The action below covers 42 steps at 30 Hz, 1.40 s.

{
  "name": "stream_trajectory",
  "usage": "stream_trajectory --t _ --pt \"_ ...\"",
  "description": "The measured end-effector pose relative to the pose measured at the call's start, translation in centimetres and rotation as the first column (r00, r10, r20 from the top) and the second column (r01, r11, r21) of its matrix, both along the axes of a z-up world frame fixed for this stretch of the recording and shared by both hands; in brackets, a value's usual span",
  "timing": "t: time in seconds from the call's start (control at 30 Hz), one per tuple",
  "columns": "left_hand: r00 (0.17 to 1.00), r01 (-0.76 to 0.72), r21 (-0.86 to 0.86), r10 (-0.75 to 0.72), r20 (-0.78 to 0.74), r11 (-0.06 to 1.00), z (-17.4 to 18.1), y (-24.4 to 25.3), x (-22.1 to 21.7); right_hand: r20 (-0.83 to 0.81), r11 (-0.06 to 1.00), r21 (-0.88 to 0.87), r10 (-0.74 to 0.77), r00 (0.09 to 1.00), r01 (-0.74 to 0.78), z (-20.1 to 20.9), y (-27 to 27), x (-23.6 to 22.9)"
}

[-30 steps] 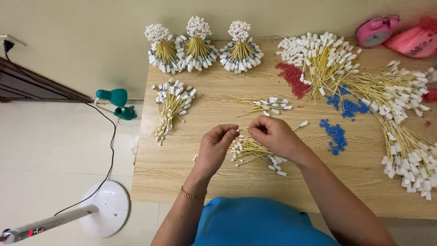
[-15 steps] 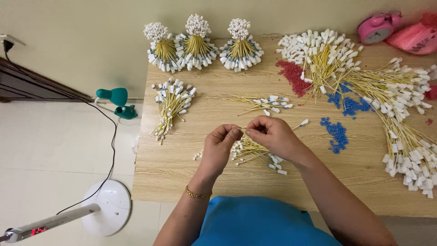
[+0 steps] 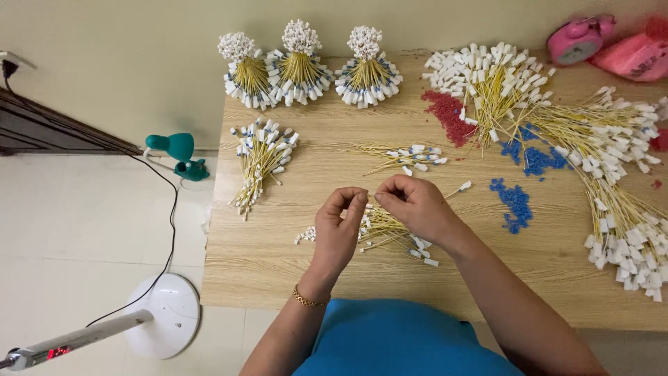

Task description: Assembling small white decorative flower parts onto thin stems to create bundles.

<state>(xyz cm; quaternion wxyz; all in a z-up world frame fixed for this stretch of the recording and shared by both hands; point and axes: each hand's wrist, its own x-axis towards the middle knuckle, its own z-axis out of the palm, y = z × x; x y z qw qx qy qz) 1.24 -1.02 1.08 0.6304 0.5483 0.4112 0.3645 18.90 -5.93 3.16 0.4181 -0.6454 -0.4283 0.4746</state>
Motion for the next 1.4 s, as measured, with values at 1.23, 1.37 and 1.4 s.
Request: stream_trajectory --t 1.23,1.37,1.4 --pt "0.803 -0.024 0.332 0.216 -0.555 0.943 -14.9 6.1 -6.2 0.086 0.965 -0.259 -0.010 0.996 0.032 -8.5 -4.3 1.1" --pt "0.760 0.015 0.450 0.282 -0.585 0.893 -14.4 5.8 -6.6 0.064 0.981 -0.192 -0.013 0.998 0.025 -10.3 -5.0 1.9" --pt "0.743 0.046 0.468 0.283 -0.607 0.883 -14.1 5.6 -6.6 0.035 0.978 -0.205 -0.023 0.999 0.029 -10.4 -5.0 1.9"
